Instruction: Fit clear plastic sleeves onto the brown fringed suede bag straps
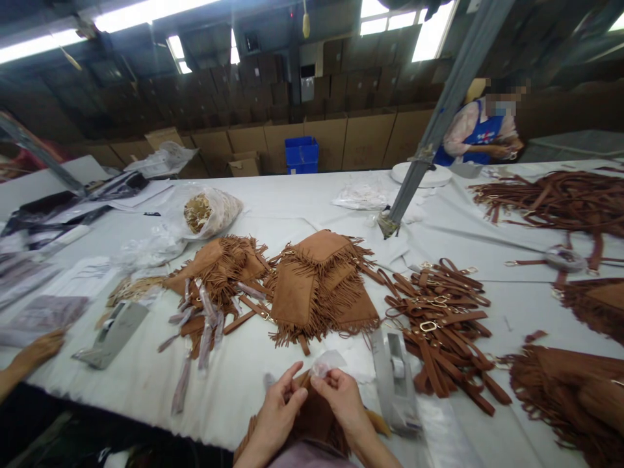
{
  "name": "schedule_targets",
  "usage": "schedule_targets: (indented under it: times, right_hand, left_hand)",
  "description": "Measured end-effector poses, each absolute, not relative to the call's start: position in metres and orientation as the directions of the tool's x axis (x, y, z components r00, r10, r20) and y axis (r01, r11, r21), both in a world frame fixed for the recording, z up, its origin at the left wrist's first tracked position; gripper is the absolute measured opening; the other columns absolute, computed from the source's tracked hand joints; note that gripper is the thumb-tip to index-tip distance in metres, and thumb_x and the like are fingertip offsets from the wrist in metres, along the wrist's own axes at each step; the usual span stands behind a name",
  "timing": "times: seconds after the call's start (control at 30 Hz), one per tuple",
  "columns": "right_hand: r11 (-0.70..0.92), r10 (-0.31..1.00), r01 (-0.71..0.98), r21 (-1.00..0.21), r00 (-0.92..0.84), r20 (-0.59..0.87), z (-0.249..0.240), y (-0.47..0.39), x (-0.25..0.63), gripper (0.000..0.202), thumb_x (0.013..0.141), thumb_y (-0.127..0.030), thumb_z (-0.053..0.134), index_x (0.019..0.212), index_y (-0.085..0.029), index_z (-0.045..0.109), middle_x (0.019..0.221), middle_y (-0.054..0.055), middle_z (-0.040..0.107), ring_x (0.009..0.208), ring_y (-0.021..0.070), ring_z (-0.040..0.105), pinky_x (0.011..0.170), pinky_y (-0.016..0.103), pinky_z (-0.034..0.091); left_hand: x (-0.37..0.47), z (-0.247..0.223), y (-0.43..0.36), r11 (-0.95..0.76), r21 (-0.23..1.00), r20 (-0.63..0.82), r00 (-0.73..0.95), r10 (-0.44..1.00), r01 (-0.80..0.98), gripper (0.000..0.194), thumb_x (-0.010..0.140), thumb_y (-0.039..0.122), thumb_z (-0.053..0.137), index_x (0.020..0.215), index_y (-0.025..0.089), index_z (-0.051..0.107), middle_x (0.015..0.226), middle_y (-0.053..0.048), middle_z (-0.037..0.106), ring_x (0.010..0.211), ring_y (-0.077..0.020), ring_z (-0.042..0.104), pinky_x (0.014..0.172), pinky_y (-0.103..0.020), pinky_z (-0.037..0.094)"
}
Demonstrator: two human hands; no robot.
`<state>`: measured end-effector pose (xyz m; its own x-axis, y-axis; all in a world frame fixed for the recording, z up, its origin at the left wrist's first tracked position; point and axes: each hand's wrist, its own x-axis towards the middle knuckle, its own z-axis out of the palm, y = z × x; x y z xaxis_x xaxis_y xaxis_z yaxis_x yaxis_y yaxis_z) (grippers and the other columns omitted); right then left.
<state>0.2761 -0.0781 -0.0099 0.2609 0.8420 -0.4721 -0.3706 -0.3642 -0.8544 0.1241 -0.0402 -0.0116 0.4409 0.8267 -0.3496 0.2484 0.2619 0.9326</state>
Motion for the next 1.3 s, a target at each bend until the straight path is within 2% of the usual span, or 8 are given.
schedule_targets:
  times: [0.27, 0.4, 0.5, 0.57, 0.63, 0.8, 1.13, 1.3]
  right_hand:
    - [-0.369, 0.876, -0.095, -0.925, 0.298, -0.380, -0.010, -0.077, 0.281, 0.020, 0.064, -0.033, 0.066, 0.073, -0.014, 0.067, 0.064, 0.003, 0.065, 0.062, 0.0175, 0.055, 0.059, 0.028, 0.041]
    - [-0.369, 0.885, -0.011, -0.929, 0.302, -0.355, -0.006, -0.075, 0.279, 0.022, 0.066, -0.034, 0.065, 0.074, -0.014, 0.064, 0.064, 0.003, 0.065, 0.062, 0.0186, 0.058, 0.059, 0.029, 0.043]
    - [-0.366, 0.865, 0.010, -0.931, 0.373, -0.336, -0.002, -0.077, 0.278, 0.038, 0.067, -0.036, 0.066, 0.098, -0.015, 0.057, 0.066, 0.000, 0.064, 0.062, 0.0186, 0.059, 0.062, 0.030, 0.046]
    - [-0.353, 0.833, 0.114, -0.929, 0.490, -0.256, 0.000, -0.081, 0.277, 0.046, 0.070, -0.038, 0.067, 0.108, -0.017, 0.051, 0.067, -0.002, 0.062, 0.062, 0.0185, 0.059, 0.063, 0.031, 0.047]
    - [-0.306, 0.833, 0.305, -0.902, 0.545, -0.098, 0.000, -0.085, 0.277, 0.039, 0.072, -0.040, 0.067, 0.101, -0.020, 0.052, 0.068, -0.002, 0.059, 0.063, 0.0188, 0.059, 0.063, 0.031, 0.047]
    - [-0.090, 0.932, 0.636, -0.766, 0.325, 0.160, 0.001, -0.087, 0.276, 0.010, 0.085, -0.032, 0.056, 0.091, -0.024, 0.059, 0.081, 0.002, 0.059, 0.076, 0.0193, 0.059, 0.069, 0.032, 0.046]
    - [0.017, 0.877, 0.748, -0.663, 0.307, 0.369, 0.002, -0.080, 0.277, 0.013, 0.088, -0.020, 0.050, 0.079, -0.021, 0.059, 0.072, 0.001, 0.055, 0.069, 0.0162, 0.055, 0.064, 0.027, 0.042]
    - [0.046, 0.907, 0.806, -0.590, 0.214, 0.363, 0.002, -0.076, 0.275, 0.016, 0.089, -0.017, 0.046, 0.078, -0.020, 0.057, 0.073, 0.002, 0.056, 0.069, 0.0166, 0.054, 0.065, 0.029, 0.041]
  left_hand:
    - [0.127, -0.017, -0.037, 0.332, 0.925, -0.381, 0.475, 0.793, 0.186, 0.056, 0.077, 0.052, 0.061, 0.119, 0.016, 0.060, 0.078, -0.003, 0.063, 0.057, -0.0120, 0.045, 0.053, -0.024, 0.036]
    - [0.134, -0.017, -0.038, 0.384, 0.919, -0.386, 0.422, 0.820, 0.093, 0.047, 0.075, 0.053, 0.062, 0.104, 0.016, 0.062, 0.063, 0.003, 0.055, 0.050, -0.0089, 0.040, 0.048, -0.021, 0.030]
    - [0.136, -0.014, -0.038, 0.435, 0.899, -0.421, 0.382, 0.823, 0.052, 0.044, 0.075, 0.055, 0.061, 0.097, 0.017, 0.058, 0.051, 0.009, 0.043, 0.044, -0.0069, 0.034, 0.044, -0.019, 0.024]
    - [0.137, -0.011, -0.038, 0.468, 0.882, -0.453, 0.362, 0.815, 0.051, 0.045, 0.074, 0.056, 0.061, 0.094, 0.017, 0.055, 0.048, 0.010, 0.041, 0.041, -0.0063, 0.031, 0.043, -0.019, 0.021]
    - [0.138, -0.009, -0.038, 0.483, 0.875, -0.466, 0.357, 0.810, 0.046, 0.045, 0.073, 0.056, 0.061, 0.094, 0.018, 0.054, 0.048, 0.010, 0.042, 0.041, -0.0061, 0.031, 0.042, -0.019, 0.020]
    - [0.139, -0.015, -0.040, 0.427, 0.903, -0.412, 0.402, 0.818, 0.057, 0.041, 0.075, 0.054, 0.062, 0.094, 0.018, 0.054, 0.052, 0.009, 0.043, 0.044, -0.0064, 0.035, 0.044, -0.019, 0.023]
    - [0.138, -0.012, -0.038, 0.381, 0.919, -0.389, 0.420, 0.820, 0.106, 0.034, 0.080, 0.049, 0.059, 0.090, 0.017, 0.051, 0.052, 0.009, 0.047, 0.042, -0.0059, 0.037, 0.043, -0.018, 0.024]
    - [0.140, -0.013, -0.039, 0.405, 0.911, -0.399, 0.407, 0.822, 0.075, 0.036, 0.079, 0.050, 0.061, 0.089, 0.017, 0.051, 0.052, 0.009, 0.047, 0.044, -0.0063, 0.039, 0.044, -0.018, 0.027]
